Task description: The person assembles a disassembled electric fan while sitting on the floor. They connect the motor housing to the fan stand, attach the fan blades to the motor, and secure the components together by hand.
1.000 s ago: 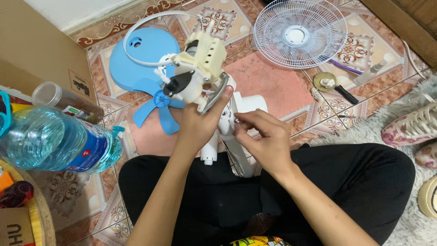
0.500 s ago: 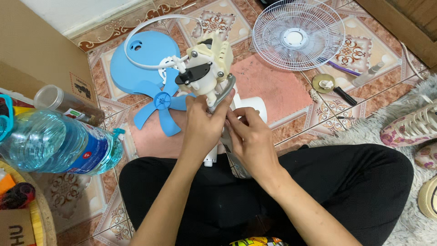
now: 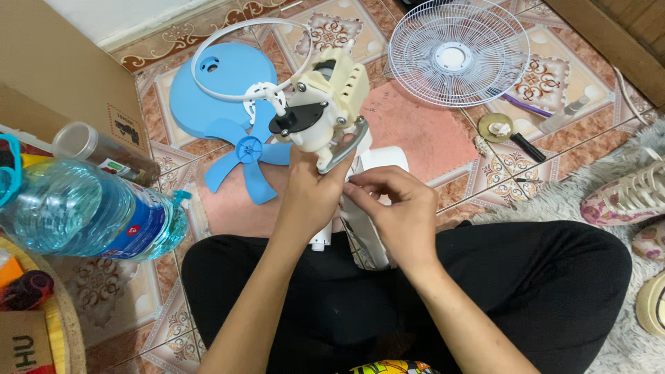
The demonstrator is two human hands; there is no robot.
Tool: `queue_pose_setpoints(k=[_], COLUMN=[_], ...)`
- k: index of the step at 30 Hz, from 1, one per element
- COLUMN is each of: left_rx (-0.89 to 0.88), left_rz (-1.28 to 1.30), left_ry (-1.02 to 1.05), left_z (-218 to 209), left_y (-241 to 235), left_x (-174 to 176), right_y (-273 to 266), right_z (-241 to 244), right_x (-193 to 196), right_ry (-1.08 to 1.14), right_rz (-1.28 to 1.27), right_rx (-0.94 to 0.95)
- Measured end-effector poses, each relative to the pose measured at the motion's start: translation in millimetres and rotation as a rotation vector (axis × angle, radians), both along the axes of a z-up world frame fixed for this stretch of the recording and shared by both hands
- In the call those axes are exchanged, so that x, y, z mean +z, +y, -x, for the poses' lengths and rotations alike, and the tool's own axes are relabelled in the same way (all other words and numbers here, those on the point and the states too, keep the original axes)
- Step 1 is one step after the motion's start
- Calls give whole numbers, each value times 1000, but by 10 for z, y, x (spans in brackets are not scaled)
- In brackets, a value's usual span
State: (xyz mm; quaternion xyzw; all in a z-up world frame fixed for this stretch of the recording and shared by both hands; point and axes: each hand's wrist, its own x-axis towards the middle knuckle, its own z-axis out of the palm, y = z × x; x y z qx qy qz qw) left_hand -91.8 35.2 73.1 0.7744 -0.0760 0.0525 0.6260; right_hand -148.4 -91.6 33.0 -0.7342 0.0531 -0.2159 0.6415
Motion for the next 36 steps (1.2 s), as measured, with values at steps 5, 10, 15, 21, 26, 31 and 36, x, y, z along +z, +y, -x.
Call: queue_pose_setpoints(k=[5,10,15,21,26,31,36], left_rx=[-115,-172,-192,-237,-376,-383,-426], left_rz=[53,20,149,213,354,423,689], left_ry=[-54,-79,-21,225,56,28,13], left_z=[-60,-59,-28,210,76,25,-24], left_y=[72,61,-54,-235,-270,-391,-582], left_x=[-301,-203,-479,-15,-366,-905,-805], right_y=[-128,-171,-233,-224,-281,-283,-333], right_z=[-144,-130,-113,-9,-6,17,65], right_x=[-190,-166,-386,-409,-568,-624,-593], right_ry=[158,168,113,-57,-92,-116,-166], right_rz=[-328,-326,-350,-28,-114,-176,-173], right_rx=[132,150,97,-60,-98,-138,-150])
